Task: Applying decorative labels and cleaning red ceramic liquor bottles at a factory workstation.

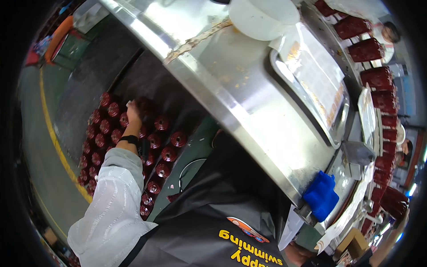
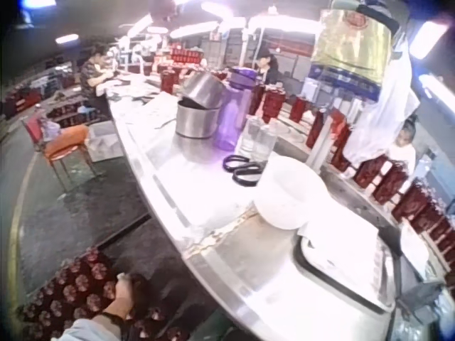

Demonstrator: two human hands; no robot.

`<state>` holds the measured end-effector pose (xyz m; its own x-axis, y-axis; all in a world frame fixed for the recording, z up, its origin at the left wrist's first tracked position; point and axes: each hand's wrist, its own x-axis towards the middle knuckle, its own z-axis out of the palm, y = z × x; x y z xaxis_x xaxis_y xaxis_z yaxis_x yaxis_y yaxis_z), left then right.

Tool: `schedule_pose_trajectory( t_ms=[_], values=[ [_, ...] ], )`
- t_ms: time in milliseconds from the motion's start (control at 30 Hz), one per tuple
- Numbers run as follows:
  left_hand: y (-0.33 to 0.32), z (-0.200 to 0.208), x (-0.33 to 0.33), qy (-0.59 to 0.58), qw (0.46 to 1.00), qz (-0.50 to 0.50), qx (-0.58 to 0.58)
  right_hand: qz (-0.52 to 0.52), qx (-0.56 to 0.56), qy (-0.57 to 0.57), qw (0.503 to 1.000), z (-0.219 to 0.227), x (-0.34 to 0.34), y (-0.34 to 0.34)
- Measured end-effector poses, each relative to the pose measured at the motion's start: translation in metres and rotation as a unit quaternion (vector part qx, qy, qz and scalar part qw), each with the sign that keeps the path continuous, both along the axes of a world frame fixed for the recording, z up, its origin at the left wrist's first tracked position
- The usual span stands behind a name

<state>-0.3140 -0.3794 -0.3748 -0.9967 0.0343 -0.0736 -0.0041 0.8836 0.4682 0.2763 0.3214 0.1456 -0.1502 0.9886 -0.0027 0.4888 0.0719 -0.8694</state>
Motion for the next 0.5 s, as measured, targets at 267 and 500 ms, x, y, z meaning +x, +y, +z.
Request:
schedule_pose_trajectory(
  t_ms=[267, 500],
  values=[
    [0.013, -0.064, 0.015, -0.031, 0.819, -0.266, -0.507, -0.04, 0.189, -0.124, 0.973, 0.178, 0.051, -0.034],
    [0.03, -0.032, 0.04, 0.089, 0.972, -0.077, -0.204, 0.04, 0.294, -0.13, 0.946, 0.125, -0.001, -0.135]
  ],
)
